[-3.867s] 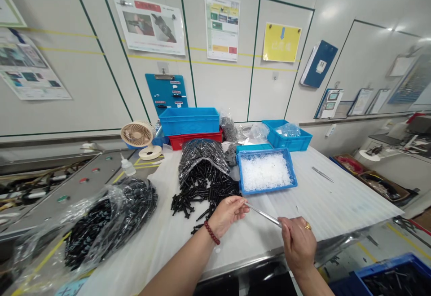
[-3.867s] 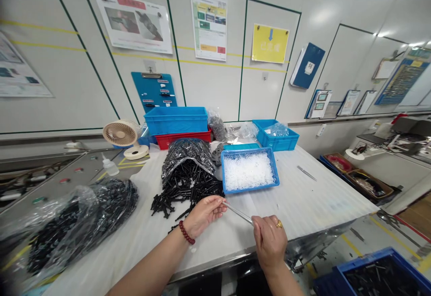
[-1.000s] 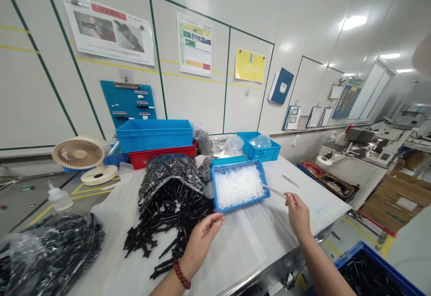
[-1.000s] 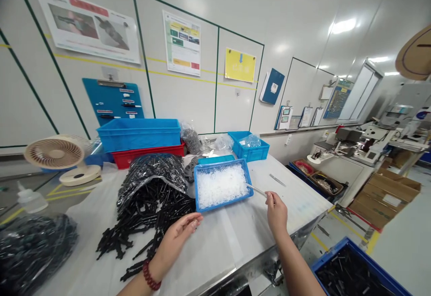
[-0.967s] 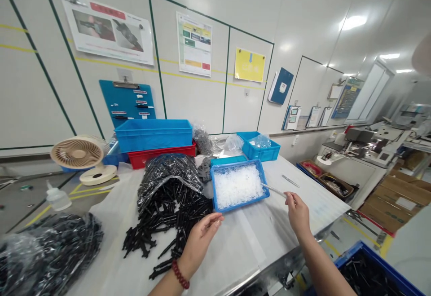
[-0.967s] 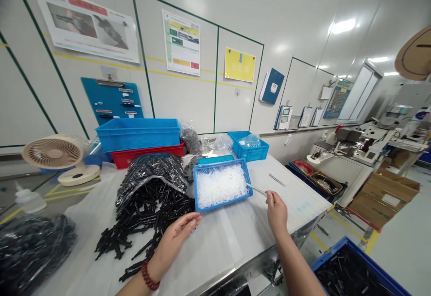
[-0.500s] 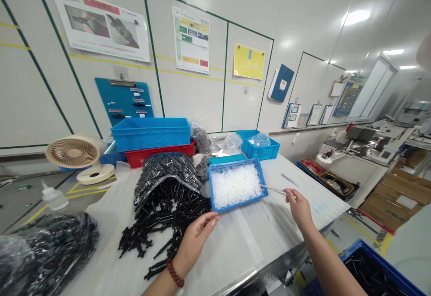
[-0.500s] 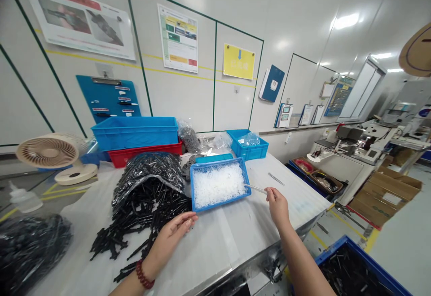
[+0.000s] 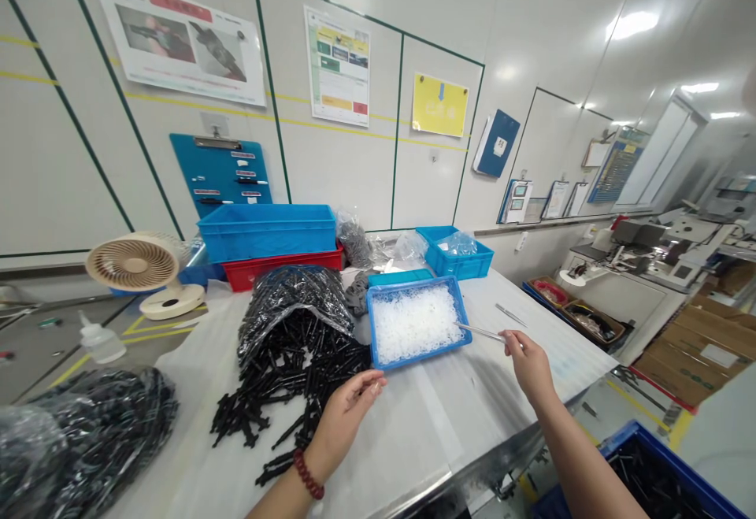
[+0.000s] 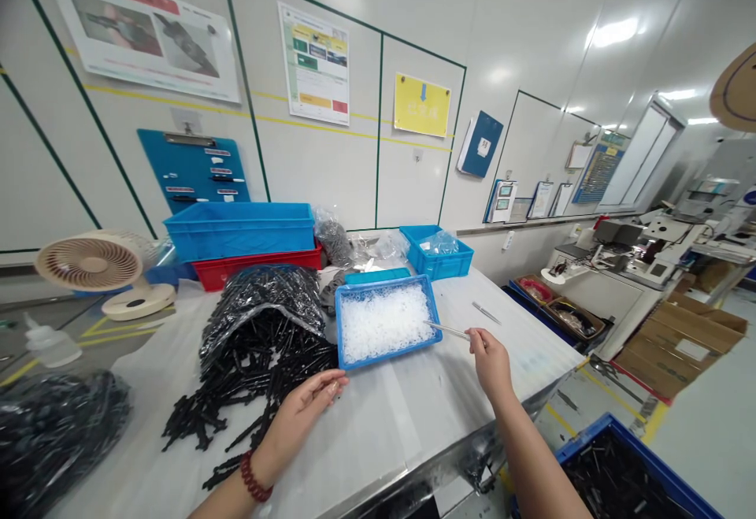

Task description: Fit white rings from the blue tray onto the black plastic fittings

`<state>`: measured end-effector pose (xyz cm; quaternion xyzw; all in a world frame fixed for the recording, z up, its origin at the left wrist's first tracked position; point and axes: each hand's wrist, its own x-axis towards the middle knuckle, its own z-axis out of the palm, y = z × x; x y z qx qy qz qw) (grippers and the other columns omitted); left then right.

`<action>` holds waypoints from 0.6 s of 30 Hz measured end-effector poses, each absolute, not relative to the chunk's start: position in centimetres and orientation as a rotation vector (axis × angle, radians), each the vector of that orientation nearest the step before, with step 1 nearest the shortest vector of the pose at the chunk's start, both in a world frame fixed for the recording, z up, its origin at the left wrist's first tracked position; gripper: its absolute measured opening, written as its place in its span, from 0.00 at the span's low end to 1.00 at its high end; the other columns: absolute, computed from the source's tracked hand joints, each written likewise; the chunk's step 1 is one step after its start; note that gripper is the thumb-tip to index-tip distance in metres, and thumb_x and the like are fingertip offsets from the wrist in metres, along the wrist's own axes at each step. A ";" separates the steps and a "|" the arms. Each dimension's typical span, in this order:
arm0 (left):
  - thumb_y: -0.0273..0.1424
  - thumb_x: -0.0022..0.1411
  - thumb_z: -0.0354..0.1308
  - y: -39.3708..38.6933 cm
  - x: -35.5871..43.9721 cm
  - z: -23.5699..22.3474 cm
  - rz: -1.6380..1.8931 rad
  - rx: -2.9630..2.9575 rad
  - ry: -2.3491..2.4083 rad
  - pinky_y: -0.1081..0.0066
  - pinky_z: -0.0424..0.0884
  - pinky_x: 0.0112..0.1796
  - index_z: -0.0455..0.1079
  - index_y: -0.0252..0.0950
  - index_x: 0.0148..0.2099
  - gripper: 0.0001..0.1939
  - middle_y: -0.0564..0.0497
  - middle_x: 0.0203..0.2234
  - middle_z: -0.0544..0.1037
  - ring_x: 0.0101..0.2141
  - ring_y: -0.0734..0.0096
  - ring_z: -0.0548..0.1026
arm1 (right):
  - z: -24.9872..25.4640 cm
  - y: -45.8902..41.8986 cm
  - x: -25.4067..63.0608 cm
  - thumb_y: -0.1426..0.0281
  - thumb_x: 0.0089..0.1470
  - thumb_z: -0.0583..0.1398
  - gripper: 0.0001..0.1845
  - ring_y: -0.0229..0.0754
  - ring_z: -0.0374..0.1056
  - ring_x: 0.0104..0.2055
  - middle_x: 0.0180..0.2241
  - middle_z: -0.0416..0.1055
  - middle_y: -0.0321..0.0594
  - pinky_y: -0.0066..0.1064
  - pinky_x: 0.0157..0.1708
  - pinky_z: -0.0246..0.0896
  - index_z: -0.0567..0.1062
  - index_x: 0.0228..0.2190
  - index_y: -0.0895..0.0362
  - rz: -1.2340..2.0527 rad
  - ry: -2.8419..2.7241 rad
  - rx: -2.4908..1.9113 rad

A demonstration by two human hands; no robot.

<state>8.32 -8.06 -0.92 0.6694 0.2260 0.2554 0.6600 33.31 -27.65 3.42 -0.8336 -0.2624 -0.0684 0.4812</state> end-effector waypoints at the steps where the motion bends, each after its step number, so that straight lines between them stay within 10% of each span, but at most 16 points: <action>1: 0.49 0.47 0.59 -8.1 8.3 -0.8 0.577 1.517 0.508 0.63 0.68 0.44 0.70 0.32 0.42 0.27 0.42 0.38 0.76 0.41 0.59 0.73 | 3.4 -27.7 33.2 0.51 0.49 0.47 0.27 0.37 0.58 0.19 0.18 0.64 0.36 0.27 0.21 0.51 0.75 0.29 0.58 -0.163 -0.645 -2.042; 18: 0.47 0.49 0.60 -8.2 8.3 -0.8 0.588 1.511 0.480 0.63 0.69 0.43 0.71 0.32 0.42 0.25 0.42 0.37 0.76 0.38 0.61 0.73 | 2.4 -25.1 32.6 0.52 0.44 0.52 0.21 0.38 0.57 0.20 0.18 0.65 0.36 0.27 0.21 0.48 0.73 0.24 0.56 -0.058 -0.560 -1.909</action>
